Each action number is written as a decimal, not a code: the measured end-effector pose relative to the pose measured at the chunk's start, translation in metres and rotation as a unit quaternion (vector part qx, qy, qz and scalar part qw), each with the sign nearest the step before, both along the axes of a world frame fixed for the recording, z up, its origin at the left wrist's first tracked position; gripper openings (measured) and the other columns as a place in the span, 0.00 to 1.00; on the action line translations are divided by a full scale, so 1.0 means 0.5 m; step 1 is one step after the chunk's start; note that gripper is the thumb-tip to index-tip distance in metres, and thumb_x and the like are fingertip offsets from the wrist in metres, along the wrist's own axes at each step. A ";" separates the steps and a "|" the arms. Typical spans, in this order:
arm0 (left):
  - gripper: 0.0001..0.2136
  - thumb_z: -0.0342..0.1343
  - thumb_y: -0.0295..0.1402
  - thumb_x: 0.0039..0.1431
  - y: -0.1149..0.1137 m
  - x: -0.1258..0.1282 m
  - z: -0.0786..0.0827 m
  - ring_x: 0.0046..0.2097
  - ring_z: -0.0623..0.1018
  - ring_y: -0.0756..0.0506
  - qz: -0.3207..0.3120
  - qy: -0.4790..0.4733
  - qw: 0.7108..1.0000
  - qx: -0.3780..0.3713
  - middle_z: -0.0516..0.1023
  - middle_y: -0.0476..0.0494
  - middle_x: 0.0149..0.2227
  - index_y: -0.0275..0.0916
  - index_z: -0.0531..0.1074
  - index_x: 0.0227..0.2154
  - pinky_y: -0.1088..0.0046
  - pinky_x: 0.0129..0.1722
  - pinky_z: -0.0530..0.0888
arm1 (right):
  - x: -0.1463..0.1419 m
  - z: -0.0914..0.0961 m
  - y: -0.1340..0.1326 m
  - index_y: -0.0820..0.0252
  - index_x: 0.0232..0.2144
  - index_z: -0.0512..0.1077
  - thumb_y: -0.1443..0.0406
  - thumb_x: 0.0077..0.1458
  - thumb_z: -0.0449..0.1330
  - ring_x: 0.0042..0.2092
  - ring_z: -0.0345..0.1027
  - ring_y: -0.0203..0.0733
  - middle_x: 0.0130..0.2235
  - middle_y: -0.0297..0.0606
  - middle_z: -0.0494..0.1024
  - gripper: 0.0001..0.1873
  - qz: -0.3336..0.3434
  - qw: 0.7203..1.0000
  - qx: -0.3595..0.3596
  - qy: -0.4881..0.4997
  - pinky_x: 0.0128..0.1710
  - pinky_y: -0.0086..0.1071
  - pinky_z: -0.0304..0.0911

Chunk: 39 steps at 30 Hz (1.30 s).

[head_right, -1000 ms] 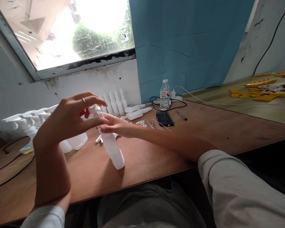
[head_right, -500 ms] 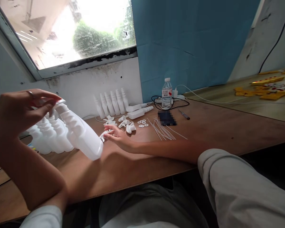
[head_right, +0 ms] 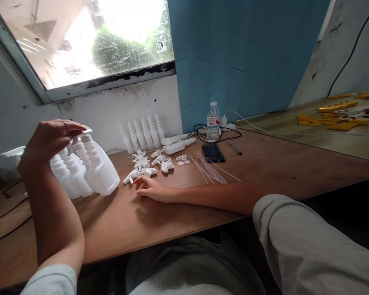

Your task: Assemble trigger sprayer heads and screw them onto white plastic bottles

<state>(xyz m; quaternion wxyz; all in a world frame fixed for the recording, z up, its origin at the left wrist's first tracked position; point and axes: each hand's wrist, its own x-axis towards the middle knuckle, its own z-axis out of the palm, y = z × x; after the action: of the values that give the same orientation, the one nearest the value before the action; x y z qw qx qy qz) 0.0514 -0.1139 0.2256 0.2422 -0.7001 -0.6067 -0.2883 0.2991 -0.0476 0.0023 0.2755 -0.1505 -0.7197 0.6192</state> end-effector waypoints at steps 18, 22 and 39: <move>0.14 0.54 0.39 0.50 0.059 -0.035 -0.020 0.43 0.80 0.42 -0.067 -0.069 0.995 -0.038 0.82 0.42 0.38 0.37 0.80 0.32 0.64 0.49 0.75 | 0.002 0.005 -0.003 0.61 0.44 0.64 0.72 0.51 0.58 0.33 0.65 0.32 0.39 0.33 0.68 0.16 0.009 1.000 -0.020 -0.003 0.38 0.30 0.62; 0.13 0.53 0.39 0.50 0.061 -0.046 -0.022 0.42 0.79 0.43 -0.033 -0.061 0.997 -0.046 0.81 0.45 0.39 0.40 0.80 0.30 0.66 0.47 0.75 | 0.003 0.008 -0.005 0.61 0.44 0.64 0.72 0.50 0.58 0.34 0.65 0.32 0.38 0.33 0.68 0.17 0.007 1.000 -0.024 -0.002 0.38 0.29 0.62; 0.08 0.52 0.30 0.48 0.059 -0.082 -0.024 0.42 0.77 0.46 0.020 -0.037 0.998 -0.053 0.81 0.49 0.40 0.42 0.77 0.22 0.68 0.52 0.73 | -0.004 -0.011 0.007 0.61 0.42 0.64 0.70 0.49 0.61 0.33 0.65 0.32 0.36 0.33 0.69 0.17 0.025 0.998 -0.044 0.036 0.36 0.29 0.62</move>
<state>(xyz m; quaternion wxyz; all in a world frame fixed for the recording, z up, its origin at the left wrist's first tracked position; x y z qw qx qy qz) 0.0104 -0.0846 0.2136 0.1878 -0.6884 -0.6434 -0.2772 0.2973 -0.0442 -0.0033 0.2791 -0.1219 -0.6852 0.6617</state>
